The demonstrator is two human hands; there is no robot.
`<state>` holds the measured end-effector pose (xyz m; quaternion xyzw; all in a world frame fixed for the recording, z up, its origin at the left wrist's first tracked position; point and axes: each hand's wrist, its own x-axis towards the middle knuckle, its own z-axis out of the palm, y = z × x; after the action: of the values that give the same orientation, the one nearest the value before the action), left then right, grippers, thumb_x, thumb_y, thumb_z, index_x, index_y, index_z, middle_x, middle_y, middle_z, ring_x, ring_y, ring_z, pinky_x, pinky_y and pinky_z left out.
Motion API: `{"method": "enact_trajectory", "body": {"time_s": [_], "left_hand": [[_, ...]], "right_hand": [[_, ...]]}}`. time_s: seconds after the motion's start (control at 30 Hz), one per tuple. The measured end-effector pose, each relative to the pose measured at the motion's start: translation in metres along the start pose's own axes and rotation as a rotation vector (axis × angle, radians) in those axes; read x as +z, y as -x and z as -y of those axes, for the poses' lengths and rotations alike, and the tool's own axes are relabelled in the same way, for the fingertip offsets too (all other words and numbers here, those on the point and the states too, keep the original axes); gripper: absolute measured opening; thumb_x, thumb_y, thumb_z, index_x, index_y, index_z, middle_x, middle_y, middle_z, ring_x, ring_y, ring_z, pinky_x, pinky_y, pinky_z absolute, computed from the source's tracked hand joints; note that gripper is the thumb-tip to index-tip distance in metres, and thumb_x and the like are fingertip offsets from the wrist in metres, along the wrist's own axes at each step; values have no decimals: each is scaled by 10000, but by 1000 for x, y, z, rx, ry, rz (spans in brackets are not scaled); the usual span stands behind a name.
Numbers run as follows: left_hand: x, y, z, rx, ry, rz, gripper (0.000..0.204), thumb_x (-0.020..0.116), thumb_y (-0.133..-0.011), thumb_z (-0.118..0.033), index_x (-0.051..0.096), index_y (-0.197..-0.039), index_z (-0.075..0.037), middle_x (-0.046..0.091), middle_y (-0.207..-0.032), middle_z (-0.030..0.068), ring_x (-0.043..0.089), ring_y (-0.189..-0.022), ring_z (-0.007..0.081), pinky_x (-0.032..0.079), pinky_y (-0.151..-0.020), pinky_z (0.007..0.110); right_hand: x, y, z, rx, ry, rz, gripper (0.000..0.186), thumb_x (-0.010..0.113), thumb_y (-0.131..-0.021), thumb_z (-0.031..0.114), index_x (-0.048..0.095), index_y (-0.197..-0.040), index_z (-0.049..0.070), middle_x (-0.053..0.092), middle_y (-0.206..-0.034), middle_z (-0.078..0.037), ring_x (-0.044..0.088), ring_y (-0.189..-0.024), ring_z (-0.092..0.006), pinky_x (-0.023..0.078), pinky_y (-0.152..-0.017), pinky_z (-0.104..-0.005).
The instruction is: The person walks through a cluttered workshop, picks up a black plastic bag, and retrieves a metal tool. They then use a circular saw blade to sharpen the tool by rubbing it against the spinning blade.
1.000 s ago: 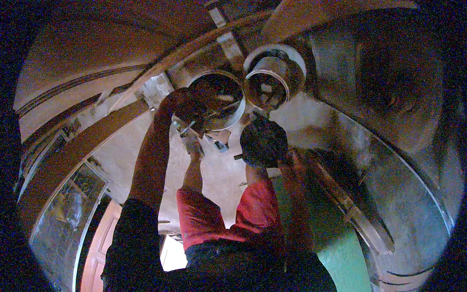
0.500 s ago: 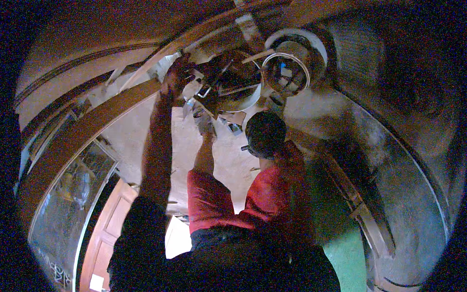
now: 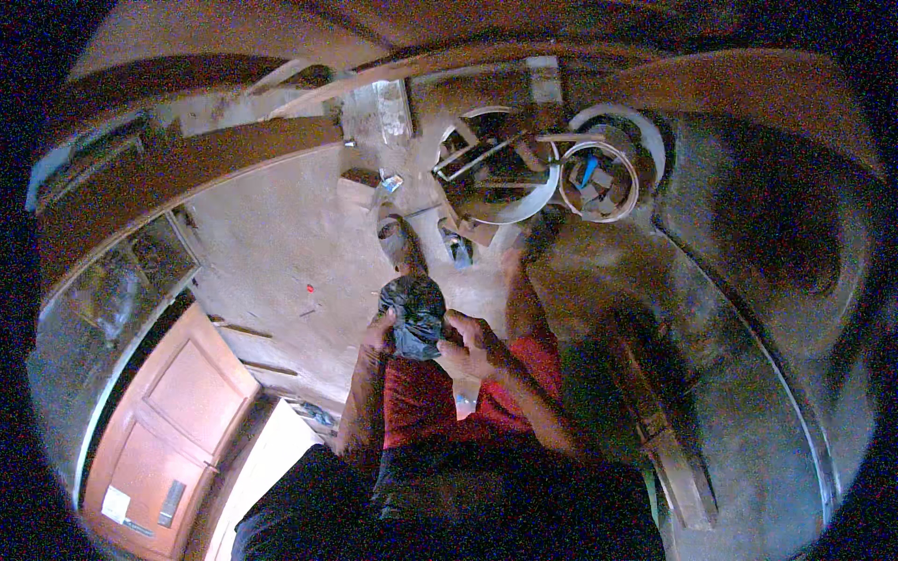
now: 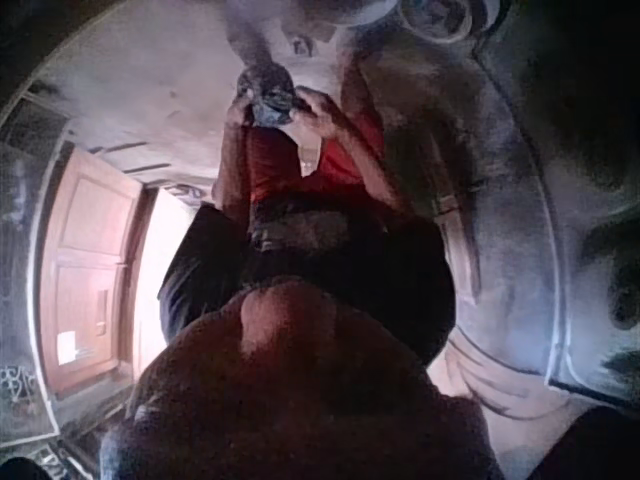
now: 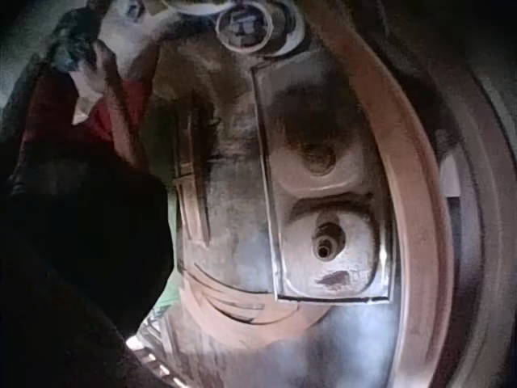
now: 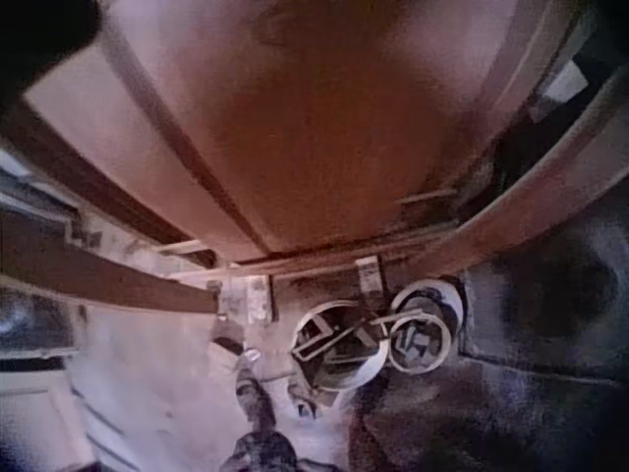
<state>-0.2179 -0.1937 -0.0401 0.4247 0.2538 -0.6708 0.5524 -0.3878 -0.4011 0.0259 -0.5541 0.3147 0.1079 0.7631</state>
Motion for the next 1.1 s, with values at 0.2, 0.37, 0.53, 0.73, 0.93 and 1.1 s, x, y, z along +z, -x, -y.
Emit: {"method": "enact_trajectory", "body": {"time_s": [0.2, 0.37, 0.53, 0.73, 0.93, 1.1], "left_hand": [[-118, 4, 10, 149, 112, -86, 708, 816, -877, -345, 521, -1450, -49, 640, -1377, 114, 612, -1260, 300, 479, -1103, 482], [-159, -10, 19, 203, 330, -108, 647, 822, -870, -270, 555, -1422, -64, 660, -1355, 85, 636, -1226, 293, 523, -1048, 505], [-170, -23, 18, 475, 11, -76, 558, 770, -888, -155, 579, -1404, -67, 670, -1344, 95, 642, -1228, 315, 504, -1068, 503], [-153, -34, 4, 362, 146, 19, 666, 797, -871, -152, 511, -1463, -46, 661, -1355, 107, 633, -1245, 307, 482, -1087, 474], [-177, -43, 15, 393, 162, -27, 652, 803, -869, -177, 523, -1435, -15, 662, -1342, 105, 652, -1208, 296, 495, -1071, 468], [-185, -57, 7, 494, 138, -86, 677, 815, -868, -223, 513, -1439, -18, 651, -1348, 102, 625, -1239, 303, 479, -1094, 493]], "right_hand": [[21, -64, -70, 420, -696, 145, 360, 554, -1033, 277, 574, -1307, 46, 677, -890, -52, 615, -768, -127, 514, -711, -295], [52, -129, -263, 618, -11, -302, 406, 694, -949, 263, 562, -1268, 49, 691, -924, -134, 651, -799, -217, 527, -689, -358], [16, -160, -305, 228, 590, -901, 515, 783, -897, 327, 582, -1249, 10, 711, -936, -173, 687, -831, -320, 553, -737, -446], [-19, -179, -287, 544, 1002, -400, 416, 612, -1036, 355, 545, -1387, 141, 696, -1120, -145, 666, -973, -290, 547, -836, -445], [-4, -74, -195, 573, 314, -626, 299, 555, -1064, 313, 555, -1282, 108, 650, -1073, -76, 617, -967, -206, 516, -812, -365], [-26, 11, -12, 451, 1633, -618, 193, 567, -1056, 255, 614, -1109, 75, 604, -946, -12, 569, -903, -121, 488, -754, -292]]}}
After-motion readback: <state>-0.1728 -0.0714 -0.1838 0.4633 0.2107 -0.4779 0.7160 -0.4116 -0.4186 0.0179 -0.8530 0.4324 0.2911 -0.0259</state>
